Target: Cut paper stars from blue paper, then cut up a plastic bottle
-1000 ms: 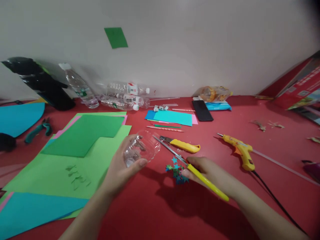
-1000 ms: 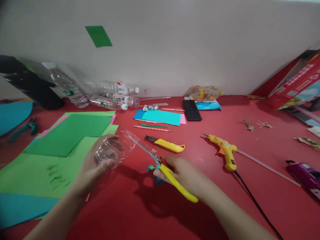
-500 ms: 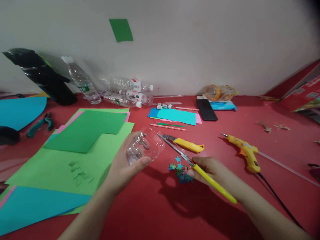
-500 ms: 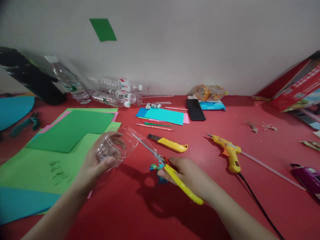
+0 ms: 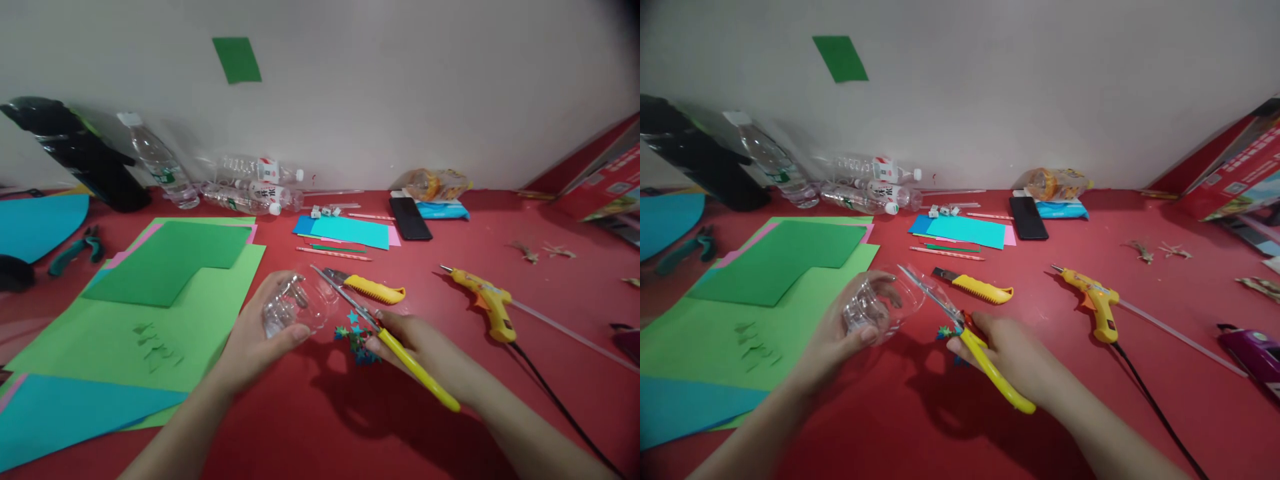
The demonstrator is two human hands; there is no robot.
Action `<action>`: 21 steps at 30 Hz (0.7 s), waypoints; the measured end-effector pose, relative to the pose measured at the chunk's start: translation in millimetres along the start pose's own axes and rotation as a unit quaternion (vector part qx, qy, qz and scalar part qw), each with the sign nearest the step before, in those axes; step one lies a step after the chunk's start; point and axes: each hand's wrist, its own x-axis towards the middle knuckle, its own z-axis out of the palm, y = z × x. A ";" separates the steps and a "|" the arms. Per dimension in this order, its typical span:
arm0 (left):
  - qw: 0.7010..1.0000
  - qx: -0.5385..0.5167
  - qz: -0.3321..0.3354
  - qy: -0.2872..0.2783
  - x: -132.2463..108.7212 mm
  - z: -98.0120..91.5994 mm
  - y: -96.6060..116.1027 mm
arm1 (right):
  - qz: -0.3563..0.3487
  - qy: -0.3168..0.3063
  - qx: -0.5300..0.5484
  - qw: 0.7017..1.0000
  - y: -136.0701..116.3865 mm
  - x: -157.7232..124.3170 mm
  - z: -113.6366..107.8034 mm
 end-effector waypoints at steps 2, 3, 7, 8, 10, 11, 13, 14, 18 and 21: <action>1.000 -0.009 -0.003 -0.001 0.4 -0.7 -1.8 | -0.002 -0.008 0.008 1.000 -2.4 0.0 -1.4; 1.000 -0.013 -0.005 -0.003 0.8 -1.3 -2.5 | -0.002 -0.012 0.011 1.000 -3.2 0.2 -1.8; 0.999 -0.026 -0.018 -0.011 2.3 -2.6 -2.4 | 0.003 -0.023 0.013 1.000 -2.5 1.8 -1.1; 0.999 -0.028 -0.022 -0.014 2.4 -2.6 -1.8 | 0.003 -0.026 0.013 1.000 -1.3 2.3 -0.5; 0.999 -0.034 -0.030 -0.017 2.2 -2.5 -1.1 | 0.000 -0.031 0.011 0.999 1.4 3.3 0.6; 0.998 -0.040 -0.033 -0.018 2.0 -2.6 -1.1 | -0.003 -0.032 0.009 0.999 2.9 3.8 0.9; 0.997 -0.063 -0.037 -0.026 2.1 -3.6 -2.0 | -0.005 -0.029 -0.003 1.000 5.4 4.6 1.1; 0.995 -0.078 -0.039 -0.036 2.5 -4.6 -2.8 | -0.004 -0.025 -0.012 1.000 6.5 5.0 1.0; 0.988 -0.124 -0.039 -0.083 5.4 -8.2 -4.5 | -0.010 -0.019 -0.024 0.999 7.0 5.5 0.6; 0.992 -0.120 -0.017 -0.045 6.1 -6.0 -2.4 | -0.008 -0.014 0.007 1.000 2.1 4.0 1.3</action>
